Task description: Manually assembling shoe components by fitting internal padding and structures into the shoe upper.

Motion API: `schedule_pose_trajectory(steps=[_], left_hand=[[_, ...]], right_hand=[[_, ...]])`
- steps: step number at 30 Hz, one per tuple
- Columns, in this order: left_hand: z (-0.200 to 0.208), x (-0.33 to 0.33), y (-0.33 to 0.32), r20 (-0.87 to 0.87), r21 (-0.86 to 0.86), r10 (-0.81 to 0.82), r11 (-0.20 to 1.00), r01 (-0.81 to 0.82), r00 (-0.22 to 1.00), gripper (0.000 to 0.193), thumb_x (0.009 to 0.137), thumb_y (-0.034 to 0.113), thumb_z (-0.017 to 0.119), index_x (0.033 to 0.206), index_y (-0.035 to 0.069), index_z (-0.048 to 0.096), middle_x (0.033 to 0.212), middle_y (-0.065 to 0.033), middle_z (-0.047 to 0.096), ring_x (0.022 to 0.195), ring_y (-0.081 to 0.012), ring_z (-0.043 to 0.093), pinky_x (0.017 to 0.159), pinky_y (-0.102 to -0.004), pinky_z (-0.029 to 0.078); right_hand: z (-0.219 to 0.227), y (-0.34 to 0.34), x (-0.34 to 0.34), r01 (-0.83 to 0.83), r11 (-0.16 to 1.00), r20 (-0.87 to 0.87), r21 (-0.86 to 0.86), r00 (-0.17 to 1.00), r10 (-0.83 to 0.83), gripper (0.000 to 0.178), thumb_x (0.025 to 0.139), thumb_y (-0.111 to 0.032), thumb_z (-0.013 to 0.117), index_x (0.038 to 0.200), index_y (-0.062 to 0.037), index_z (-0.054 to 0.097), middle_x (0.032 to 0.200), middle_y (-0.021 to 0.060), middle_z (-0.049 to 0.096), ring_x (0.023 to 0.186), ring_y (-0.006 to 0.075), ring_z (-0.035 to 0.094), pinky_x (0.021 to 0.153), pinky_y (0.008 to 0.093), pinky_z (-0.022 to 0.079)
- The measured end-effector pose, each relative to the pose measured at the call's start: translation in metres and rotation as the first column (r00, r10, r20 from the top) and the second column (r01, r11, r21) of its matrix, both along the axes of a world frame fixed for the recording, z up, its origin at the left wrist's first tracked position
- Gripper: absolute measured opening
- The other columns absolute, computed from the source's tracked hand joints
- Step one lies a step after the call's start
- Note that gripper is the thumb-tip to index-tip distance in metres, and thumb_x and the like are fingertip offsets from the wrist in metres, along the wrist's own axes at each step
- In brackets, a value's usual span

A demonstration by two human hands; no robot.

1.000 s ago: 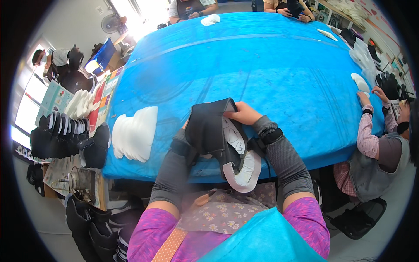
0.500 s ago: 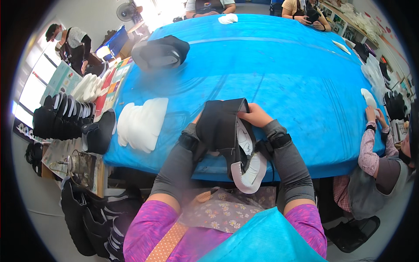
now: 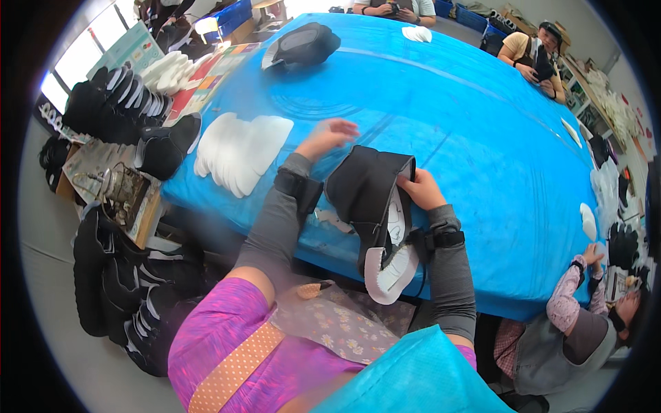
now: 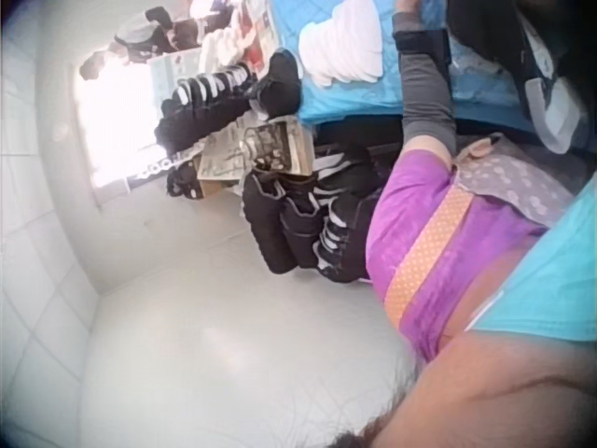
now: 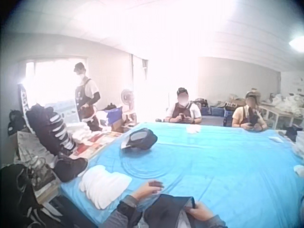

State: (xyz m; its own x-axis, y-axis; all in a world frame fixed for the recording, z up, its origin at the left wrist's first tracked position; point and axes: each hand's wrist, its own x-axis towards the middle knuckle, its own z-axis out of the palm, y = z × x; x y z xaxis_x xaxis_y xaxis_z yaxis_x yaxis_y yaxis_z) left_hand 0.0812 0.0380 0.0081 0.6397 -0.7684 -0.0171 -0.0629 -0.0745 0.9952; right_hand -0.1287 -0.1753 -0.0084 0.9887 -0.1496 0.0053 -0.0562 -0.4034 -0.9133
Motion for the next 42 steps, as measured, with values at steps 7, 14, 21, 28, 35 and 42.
schedule_pose_trajectory(steps=[7,14,21,28,35,42], left_hand=[[-0.018,0.148,0.019,0.477,-0.261,0.718,0.666,-0.698,0.507,0.049,0.072,0.019,0.074,0.116,0.001,0.059,0.115,-0.0162,0.061,0.102,-0.0258,0.059,0.089,-0.0360,0.047],[-0.016,0.231,0.006,0.717,0.306,0.451,0.483,-0.821,0.532,0.073,0.069,0.029,0.073,0.130,0.002,0.045,0.130,-0.0230,0.049,0.119,-0.0387,0.050,0.101,-0.0432,0.042],[-0.031,0.282,0.015,0.803,0.446,0.206,0.417,-0.792,0.560,0.042,0.082,0.022,0.055,0.121,0.005,0.058,0.121,-0.0228,0.059,0.115,-0.0381,0.055,0.098,-0.0440,0.044],[-0.024,0.255,-0.002,0.867,0.385,0.163,0.380,-0.841,0.470,0.036,0.084,0.015,0.050,0.118,0.004,0.056,0.122,-0.0193,0.057,0.115,-0.0374,0.054,0.093,-0.0481,0.047],[-0.011,0.288,0.042,0.917,0.271,0.222,0.260,-0.927,0.330,0.038,0.093,0.020,0.039,0.128,0.018,0.054,0.126,-0.0144,0.056,0.117,-0.0368,0.053,0.095,-0.0464,0.046],[-0.006,0.279,0.023,0.996,-0.084,0.067,0.501,-0.861,-0.058,0.026,0.092,0.029,0.053,0.105,0.011,0.067,0.093,-0.0116,0.068,0.091,-0.0326,0.062,0.079,-0.0440,0.049]], right_hand=[[-0.005,0.013,0.012,-0.056,0.998,0.054,0.021,0.997,0.055,0.037,0.087,-0.035,0.065,0.105,-0.0026,0.067,0.094,0.0128,0.070,0.086,0.0206,0.065,0.076,0.0339,0.050],[-0.005,-0.007,0.005,0.011,0.997,-0.007,0.082,1.000,-0.011,0.038,0.087,-0.034,0.067,0.106,-0.0015,0.066,0.091,0.0085,0.070,0.082,0.0158,0.063,0.074,0.0321,0.049],[-0.018,-0.004,0.014,-0.034,0.983,0.075,0.178,0.997,0.021,0.035,0.086,-0.030,0.069,0.103,-0.0002,0.066,0.086,0.0066,0.069,0.078,0.0119,0.060,0.072,0.0311,0.049],[-0.002,0.000,0.011,-0.029,0.982,0.043,0.188,0.999,0.021,0.034,0.085,-0.031,0.071,0.101,-0.0015,0.066,0.083,0.0039,0.067,0.078,0.0090,0.057,0.071,0.0285,0.048],[0.009,0.007,0.016,-0.076,0.989,0.079,0.126,0.995,0.067,0.037,0.083,-0.033,0.071,0.103,-0.0025,0.066,0.087,0.0064,0.069,0.078,0.0125,0.060,0.073,0.0304,0.049],[0.009,0.000,0.010,-0.055,0.985,0.018,0.162,0.998,0.053,0.033,0.084,-0.027,0.071,0.106,-0.0033,0.066,0.091,0.0049,0.068,0.084,0.0116,0.060,0.078,0.0285,0.049]])
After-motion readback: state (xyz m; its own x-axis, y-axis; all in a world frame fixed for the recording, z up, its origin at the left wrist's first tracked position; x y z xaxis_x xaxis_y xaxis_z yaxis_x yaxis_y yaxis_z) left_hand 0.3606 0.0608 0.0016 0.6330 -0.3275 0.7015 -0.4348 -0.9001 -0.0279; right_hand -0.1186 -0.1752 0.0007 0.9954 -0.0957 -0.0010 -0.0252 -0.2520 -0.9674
